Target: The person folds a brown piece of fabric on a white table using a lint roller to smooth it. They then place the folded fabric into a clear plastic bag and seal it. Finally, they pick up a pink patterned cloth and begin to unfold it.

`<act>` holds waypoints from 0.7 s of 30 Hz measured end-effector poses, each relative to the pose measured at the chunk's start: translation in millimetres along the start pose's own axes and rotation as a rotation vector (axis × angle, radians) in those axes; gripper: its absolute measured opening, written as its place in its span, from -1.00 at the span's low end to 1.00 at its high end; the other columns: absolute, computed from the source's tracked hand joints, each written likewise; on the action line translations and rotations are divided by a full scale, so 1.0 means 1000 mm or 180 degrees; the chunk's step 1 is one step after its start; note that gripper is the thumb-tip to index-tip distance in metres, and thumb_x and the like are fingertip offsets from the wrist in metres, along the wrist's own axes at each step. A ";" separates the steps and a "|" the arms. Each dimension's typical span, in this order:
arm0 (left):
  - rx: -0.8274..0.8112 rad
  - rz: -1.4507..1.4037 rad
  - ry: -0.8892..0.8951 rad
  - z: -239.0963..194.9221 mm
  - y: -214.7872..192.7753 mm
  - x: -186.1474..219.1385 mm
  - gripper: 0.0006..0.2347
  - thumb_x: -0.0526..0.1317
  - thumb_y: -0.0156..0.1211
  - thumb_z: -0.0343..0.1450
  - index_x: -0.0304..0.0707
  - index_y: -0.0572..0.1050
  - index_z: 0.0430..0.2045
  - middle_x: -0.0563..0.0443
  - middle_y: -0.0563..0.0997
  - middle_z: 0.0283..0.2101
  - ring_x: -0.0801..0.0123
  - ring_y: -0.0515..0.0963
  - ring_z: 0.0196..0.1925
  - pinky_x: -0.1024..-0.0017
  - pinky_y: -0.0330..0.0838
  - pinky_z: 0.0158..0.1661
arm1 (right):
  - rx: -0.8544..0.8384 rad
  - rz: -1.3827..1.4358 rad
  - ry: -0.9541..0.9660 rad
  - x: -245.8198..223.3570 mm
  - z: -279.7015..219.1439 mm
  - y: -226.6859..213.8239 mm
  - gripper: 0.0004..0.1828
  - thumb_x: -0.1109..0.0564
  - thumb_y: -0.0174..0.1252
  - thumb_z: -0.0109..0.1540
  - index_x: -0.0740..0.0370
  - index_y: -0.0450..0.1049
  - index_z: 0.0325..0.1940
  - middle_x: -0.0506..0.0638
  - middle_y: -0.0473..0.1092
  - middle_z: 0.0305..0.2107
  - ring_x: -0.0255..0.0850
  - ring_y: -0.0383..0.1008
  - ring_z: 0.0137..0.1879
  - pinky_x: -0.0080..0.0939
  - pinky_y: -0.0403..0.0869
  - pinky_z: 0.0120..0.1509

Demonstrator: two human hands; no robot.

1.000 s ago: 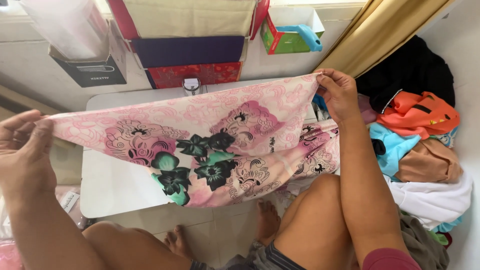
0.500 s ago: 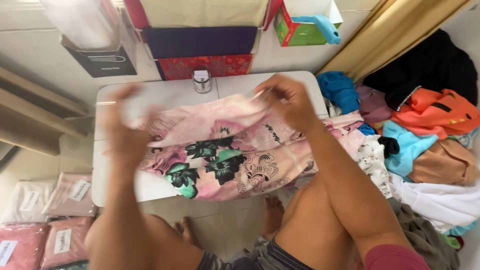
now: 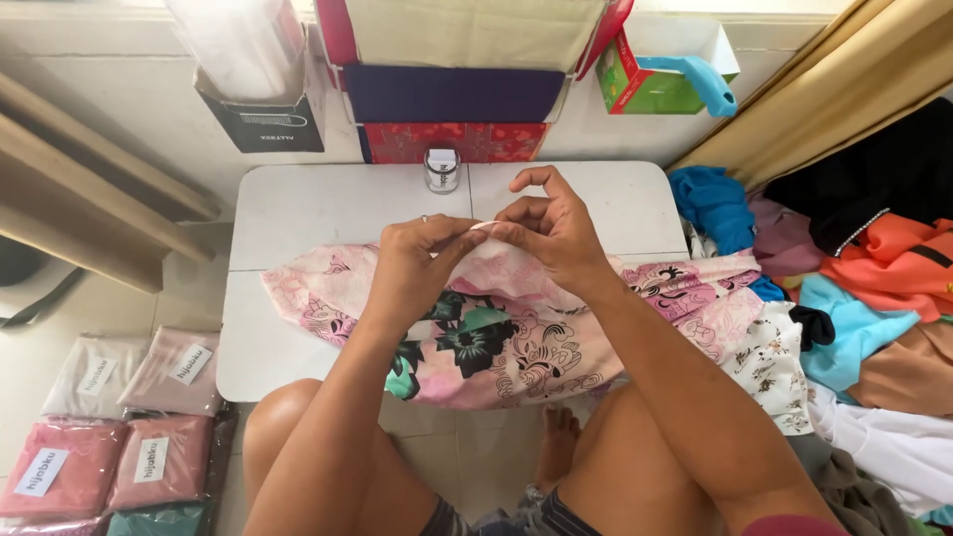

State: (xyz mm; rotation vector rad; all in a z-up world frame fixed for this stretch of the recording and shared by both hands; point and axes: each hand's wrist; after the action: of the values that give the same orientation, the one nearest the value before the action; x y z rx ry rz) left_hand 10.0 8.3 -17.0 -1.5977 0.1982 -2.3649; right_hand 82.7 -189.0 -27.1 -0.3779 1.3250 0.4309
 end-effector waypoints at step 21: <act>0.2061 0.0468 0.0075 -0.008 -0.125 -0.031 -0.89 -0.36 0.06 0.69 -0.29 0.50 -0.22 0.11 0.42 -0.40 0.55 0.34 -0.44 0.55 0.27 -0.38 | -0.1463 -0.1252 0.1630 0.026 -0.003 -0.064 -0.88 0.20 0.29 0.19 0.25 0.64 -0.21 -0.12 0.48 -0.51 -0.38 0.32 -0.38 -0.33 0.37 -0.21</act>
State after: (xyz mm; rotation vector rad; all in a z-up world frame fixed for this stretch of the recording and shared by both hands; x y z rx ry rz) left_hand -5.7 136.0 -14.1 -1.1921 -0.3952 -2.0352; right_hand 117.8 -243.8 -51.4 -1.1718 1.5909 0.3109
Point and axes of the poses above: each hand's wrist, its own z-axis towards the middle knuckle, its own y-axis out of the palm, x = y × z
